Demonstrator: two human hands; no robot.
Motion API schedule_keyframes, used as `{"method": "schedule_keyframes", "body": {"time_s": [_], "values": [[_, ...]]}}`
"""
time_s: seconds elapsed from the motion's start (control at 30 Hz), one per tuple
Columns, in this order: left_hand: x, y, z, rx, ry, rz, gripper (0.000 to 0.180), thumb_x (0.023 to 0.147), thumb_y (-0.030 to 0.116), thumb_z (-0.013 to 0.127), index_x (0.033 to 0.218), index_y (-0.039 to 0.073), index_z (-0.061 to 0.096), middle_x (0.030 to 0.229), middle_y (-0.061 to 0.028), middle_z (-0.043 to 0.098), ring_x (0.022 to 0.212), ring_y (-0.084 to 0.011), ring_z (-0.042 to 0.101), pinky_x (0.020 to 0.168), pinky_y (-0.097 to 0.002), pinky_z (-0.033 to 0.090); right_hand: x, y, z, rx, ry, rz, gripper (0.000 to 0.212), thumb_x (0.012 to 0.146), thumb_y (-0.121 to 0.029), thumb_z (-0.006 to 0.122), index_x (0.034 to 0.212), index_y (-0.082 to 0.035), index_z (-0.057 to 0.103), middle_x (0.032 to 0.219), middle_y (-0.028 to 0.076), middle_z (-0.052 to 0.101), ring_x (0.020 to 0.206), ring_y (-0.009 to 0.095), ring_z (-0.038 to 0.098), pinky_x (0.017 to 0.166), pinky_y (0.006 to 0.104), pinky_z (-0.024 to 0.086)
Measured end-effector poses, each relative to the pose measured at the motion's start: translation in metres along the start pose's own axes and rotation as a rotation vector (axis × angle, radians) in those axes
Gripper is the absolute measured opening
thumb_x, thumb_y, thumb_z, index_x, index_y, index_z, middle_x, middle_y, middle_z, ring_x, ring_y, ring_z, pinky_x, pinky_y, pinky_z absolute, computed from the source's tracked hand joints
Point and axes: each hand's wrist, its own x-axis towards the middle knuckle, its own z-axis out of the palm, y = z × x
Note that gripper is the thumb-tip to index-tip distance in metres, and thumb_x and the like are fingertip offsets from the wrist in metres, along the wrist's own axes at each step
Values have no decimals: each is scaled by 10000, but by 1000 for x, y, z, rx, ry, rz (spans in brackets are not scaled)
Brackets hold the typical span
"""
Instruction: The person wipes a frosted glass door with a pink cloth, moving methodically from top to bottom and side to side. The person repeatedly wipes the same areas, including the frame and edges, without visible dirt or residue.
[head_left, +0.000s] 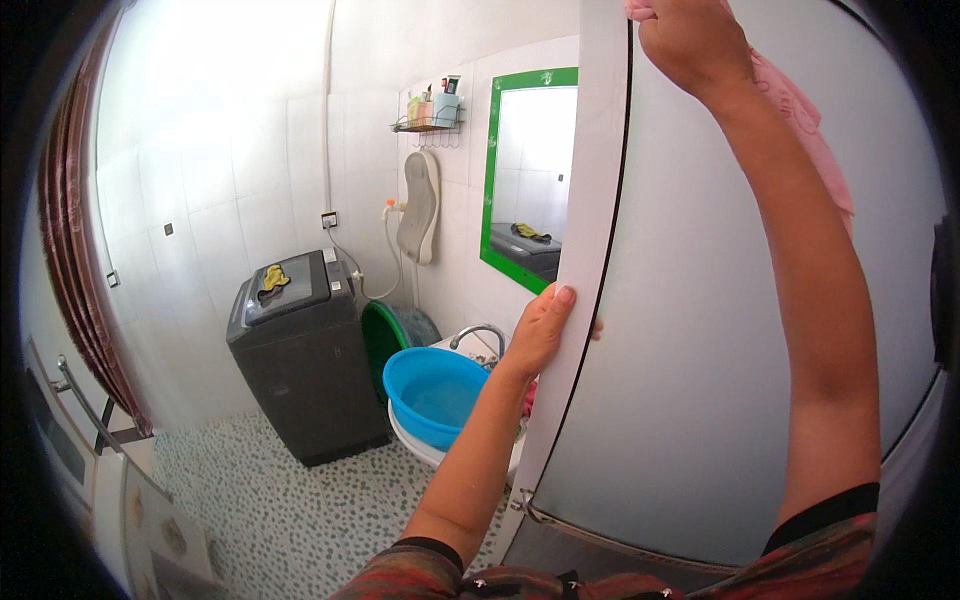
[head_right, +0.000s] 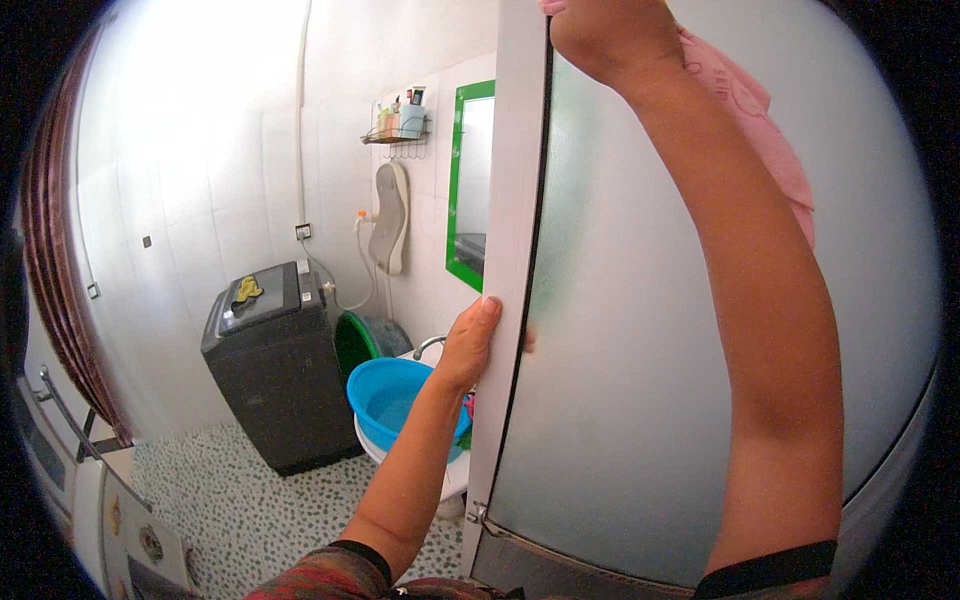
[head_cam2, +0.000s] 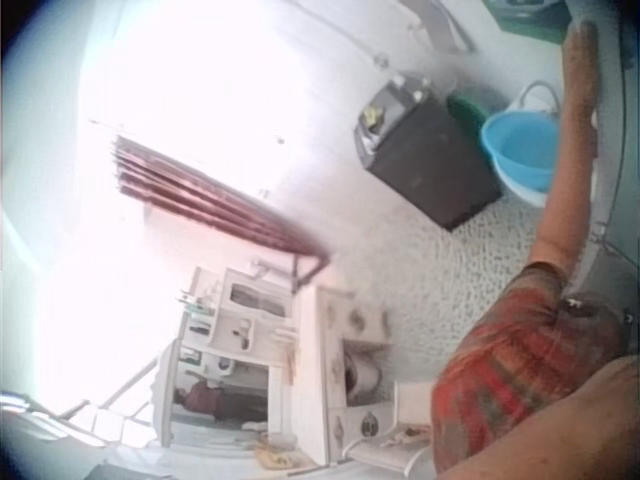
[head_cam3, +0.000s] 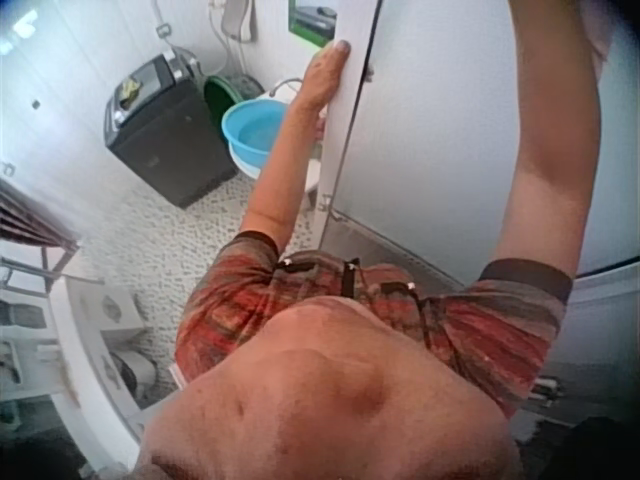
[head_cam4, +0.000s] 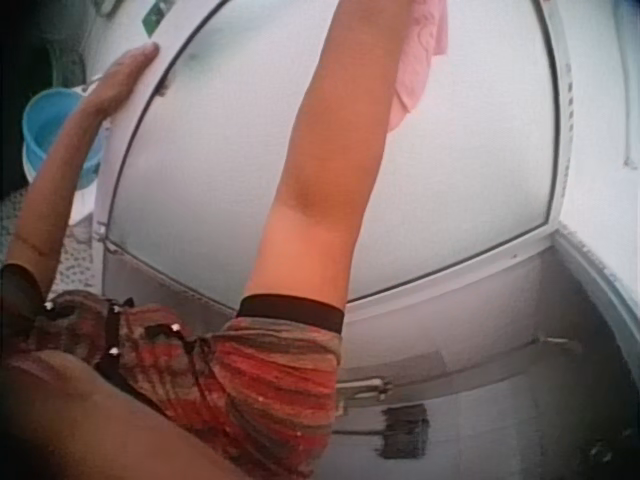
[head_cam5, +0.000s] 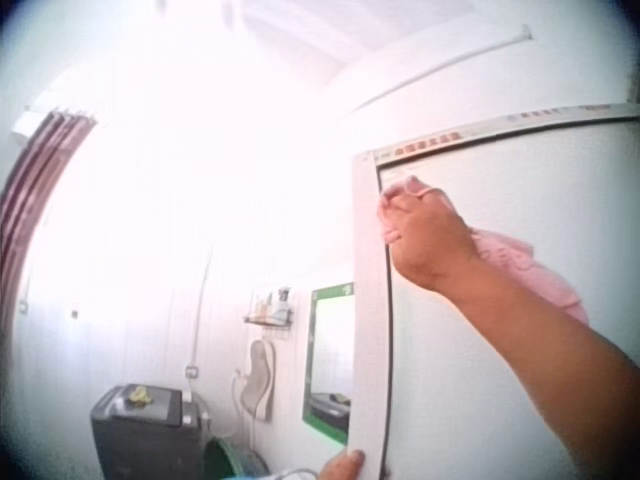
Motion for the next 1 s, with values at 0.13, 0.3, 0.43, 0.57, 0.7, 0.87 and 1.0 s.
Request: {"method": "schedule_keyframes", "body": {"time_s": [0.13,0.3,0.43,0.57,0.7,0.87,1.0], "values": [[1,-1,0,-16,-10,17,516,868,521,385,960,25,489,754,-101,591,686,-170,574,647,-300,482,-1,-2,-5,45,23,-14,277,783,-162,416,959,-23,577,991,122,587,1017,300,499,886,390,372],[0,1,-1,10,-18,9,472,891,481,369,977,30,479,756,-86,586,683,-149,567,644,-283,474,-4,-3,-2,2,111,-41,247,764,-148,431,917,-30,585,945,109,589,973,283,505,865,381,378],[-1,0,0,-8,-24,0,448,904,458,361,977,31,472,754,-80,582,680,-137,561,643,-271,467,-5,-6,-9,97,65,-9,235,755,-137,440,901,-27,586,925,102,589,958,267,499,856,378,381],[-1,-2,0,9,10,21,490,890,487,344,932,23,497,720,-106,586,642,-167,562,595,-287,474,-8,-10,-8,100,111,-9,229,748,-135,448,890,-25,590,917,98,589,958,259,496,848,373,384],[-3,-2,4,30,33,8,464,900,453,332,929,24,504,721,-109,585,637,-172,560,590,-292,472,-14,-13,-15,106,110,-11,218,753,-129,454,882,-22,594,924,100,587,950,255,495,847,373,384],[-1,-6,0,34,80,-10,458,896,440,327,917,23,515,724,-112,586,640,-184,562,601,-301,470,-22,-23,-24,140,54,22,226,759,-126,452,894,-9,590,918,105,582,951,252,488,852,377,380],[2,-9,2,19,102,-40,473,882,453,340,897,21,532,716,-112,588,633,-187,557,603,-302,467,-32,-28,-26,123,26,29,250,756,-123,445,913,12,584,921,117,570,964,268,474,881,381,360]]}}
